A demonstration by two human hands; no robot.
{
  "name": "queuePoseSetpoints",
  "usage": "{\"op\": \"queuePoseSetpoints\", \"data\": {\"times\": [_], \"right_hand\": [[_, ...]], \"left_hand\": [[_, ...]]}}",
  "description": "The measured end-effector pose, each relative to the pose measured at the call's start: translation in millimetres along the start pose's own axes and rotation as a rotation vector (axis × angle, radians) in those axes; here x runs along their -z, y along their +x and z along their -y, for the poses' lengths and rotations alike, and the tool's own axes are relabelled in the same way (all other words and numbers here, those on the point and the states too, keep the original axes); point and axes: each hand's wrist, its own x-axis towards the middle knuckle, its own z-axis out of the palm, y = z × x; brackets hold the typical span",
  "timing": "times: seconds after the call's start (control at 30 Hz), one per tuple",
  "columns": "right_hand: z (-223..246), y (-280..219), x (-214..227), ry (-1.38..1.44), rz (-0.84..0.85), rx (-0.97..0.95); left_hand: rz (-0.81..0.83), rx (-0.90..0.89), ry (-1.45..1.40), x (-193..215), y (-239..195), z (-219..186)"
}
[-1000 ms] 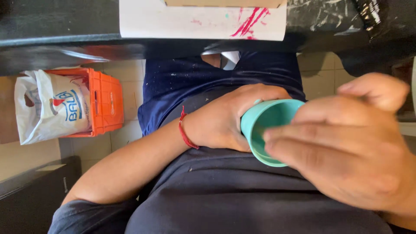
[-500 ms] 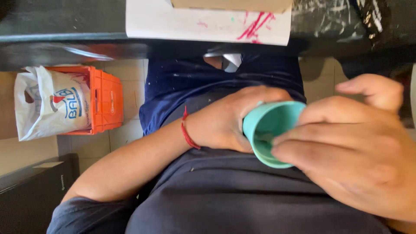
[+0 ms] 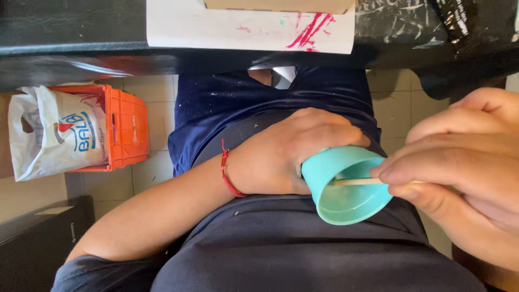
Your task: Mixing glue in a cup and applying it to a cardboard box using a brush
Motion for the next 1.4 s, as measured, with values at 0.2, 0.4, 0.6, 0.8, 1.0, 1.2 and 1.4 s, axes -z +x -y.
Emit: {"op": "queuePoseSetpoints", "data": {"times": [0.2,0.4,0.6,0.8,1.0,1.2,1.4], "right_hand": [[4,-2,-5,0.083,0.001,-0.134],[2,-6,-9,0.144,-0.031,-0.198],[-13,-34,-24,0.283,-0.178,-0.385],[-20,-48,-25,0.435,-0.252,-0.576],[-32,-41,-31,0.357,-0.217,-0.400],[-2,-22,-30,0.512,-0.250,-0.539],[-5,-36,-41,0.671,-0.317,-0.604]], "left_hand": [[0.047,0.121,0.115,1,-5,-6],[0.039,0.104,0.109,2,-3,-5],[0.031,0.126,0.115,3,-2,-9],[0.028,0.120,0.070,3,-1,-6],[0.033,0.130,0.074,2,-6,-2],[-0.002,0.072,0.092,-1,-5,-2],[0.006,0.079,0.080,-1,-4,-3]]}}
